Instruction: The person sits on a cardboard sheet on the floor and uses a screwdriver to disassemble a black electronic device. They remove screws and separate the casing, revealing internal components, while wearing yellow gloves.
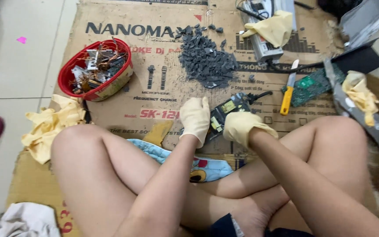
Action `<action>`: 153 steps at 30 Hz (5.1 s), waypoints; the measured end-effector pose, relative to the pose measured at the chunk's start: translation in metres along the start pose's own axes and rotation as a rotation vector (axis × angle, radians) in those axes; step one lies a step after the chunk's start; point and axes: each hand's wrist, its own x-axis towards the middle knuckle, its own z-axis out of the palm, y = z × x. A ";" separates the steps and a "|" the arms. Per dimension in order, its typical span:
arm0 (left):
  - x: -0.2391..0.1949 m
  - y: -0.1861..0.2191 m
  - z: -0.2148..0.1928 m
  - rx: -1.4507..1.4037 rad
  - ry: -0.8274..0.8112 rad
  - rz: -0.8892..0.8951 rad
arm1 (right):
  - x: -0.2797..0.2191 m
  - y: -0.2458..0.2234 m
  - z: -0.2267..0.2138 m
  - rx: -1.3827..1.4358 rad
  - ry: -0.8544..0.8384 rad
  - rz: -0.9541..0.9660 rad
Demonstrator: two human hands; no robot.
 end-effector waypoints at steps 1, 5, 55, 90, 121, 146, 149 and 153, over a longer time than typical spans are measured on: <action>-0.001 0.005 0.006 -0.014 -0.002 0.002 | 0.009 -0.006 0.000 -0.010 0.001 0.009; 0.000 0.007 0.002 0.183 0.079 -0.048 | 0.030 -0.027 -0.002 0.022 -0.302 0.577; -0.003 0.013 0.008 0.310 0.000 -0.110 | -0.035 0.036 0.018 0.386 0.027 0.265; -0.002 0.017 0.001 0.229 -0.054 -0.121 | -0.009 -0.027 0.004 0.354 0.044 0.321; -0.001 0.016 0.002 0.234 -0.066 -0.153 | -0.002 0.003 0.059 0.406 0.157 0.354; 0.007 0.000 0.012 0.213 -0.145 -0.072 | -0.007 -0.016 0.023 0.154 -0.012 0.358; 0.005 -0.005 0.013 0.214 -0.133 -0.080 | 0.001 -0.015 0.024 0.201 0.014 0.347; 0.004 -0.002 0.017 0.210 -0.132 -0.048 | 0.001 0.004 0.029 0.249 0.030 0.375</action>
